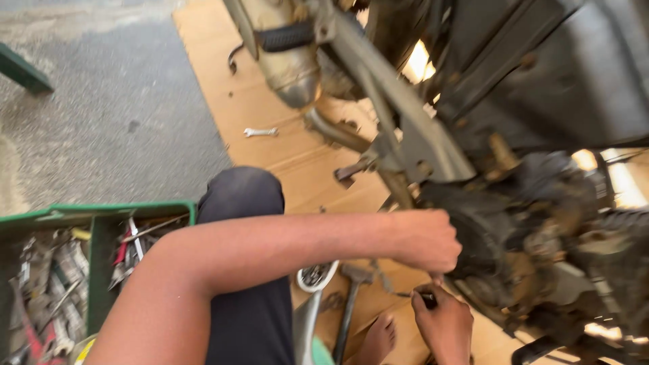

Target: The person kneels beside a red motorcycle and works on the engine area near the sprocket cover, using a wrench to loosen fasteners and by hand to pull off the engine cover and handle the removed part. A toolbox sits on the cardboard-covered ground nearby.

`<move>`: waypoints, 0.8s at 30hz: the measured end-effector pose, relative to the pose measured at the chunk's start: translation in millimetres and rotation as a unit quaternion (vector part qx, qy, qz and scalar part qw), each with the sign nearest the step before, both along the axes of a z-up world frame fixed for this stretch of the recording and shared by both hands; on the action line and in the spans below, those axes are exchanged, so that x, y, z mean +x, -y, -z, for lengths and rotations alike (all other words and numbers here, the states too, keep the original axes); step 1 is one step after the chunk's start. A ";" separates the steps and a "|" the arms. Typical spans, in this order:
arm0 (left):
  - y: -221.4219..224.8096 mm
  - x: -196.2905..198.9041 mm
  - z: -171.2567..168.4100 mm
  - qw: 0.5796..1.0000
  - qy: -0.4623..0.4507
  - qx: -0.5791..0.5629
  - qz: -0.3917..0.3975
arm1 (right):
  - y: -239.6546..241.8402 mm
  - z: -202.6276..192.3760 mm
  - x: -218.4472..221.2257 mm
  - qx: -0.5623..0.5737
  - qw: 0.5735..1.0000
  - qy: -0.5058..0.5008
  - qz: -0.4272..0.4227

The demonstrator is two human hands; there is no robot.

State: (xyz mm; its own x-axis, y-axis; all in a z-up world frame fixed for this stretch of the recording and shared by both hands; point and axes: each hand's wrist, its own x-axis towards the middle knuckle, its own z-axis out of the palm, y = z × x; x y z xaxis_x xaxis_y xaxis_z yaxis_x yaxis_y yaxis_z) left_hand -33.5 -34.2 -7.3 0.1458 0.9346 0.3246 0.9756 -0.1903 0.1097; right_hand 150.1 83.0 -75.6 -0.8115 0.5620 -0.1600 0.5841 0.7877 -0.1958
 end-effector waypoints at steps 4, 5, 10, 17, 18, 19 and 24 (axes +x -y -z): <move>9.4 -1.8 7.5 0.998 -0.062 -0.014 -0.016 | 4.2 44.8 -2.1 0.011 0.993 0.120 0.007; 12.5 0.1 7.6 0.998 -0.052 -0.016 -0.010 | -0.8 61.9 7.6 0.008 0.991 0.130 0.013; 21.6 0.5 -0.7 0.993 -0.096 -0.066 -0.030 | -16.7 108.4 43.1 -0.011 0.998 -0.027 -0.055; -5.2 -1.0 14.8 0.991 -0.086 -0.071 -0.080 | -59.3 163.2 66.8 0.080 0.992 0.001 -0.097; -11.3 0.0 15.5 0.995 -0.074 -0.025 -0.059 | -61.8 163.9 64.6 0.086 0.993 0.038 -0.076; -13.2 -3.2 19.8 0.997 -0.064 0.015 -0.045 | -60.3 171.1 55.6 0.087 0.992 0.071 -0.061; -71.0 3.5 47.6 0.996 -0.082 0.001 -0.045 | -141.8 327.9 69.9 -0.103 0.980 0.077 -0.150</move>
State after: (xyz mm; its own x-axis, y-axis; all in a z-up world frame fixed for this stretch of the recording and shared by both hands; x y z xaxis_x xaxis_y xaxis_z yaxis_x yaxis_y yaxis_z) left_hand -30.0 36.9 -54.8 0.1127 0.9454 0.3058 0.9935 -0.1015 -0.0524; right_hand 220.0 224.8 -403.5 -0.8928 0.2438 -0.3787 0.3665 0.8820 -0.2962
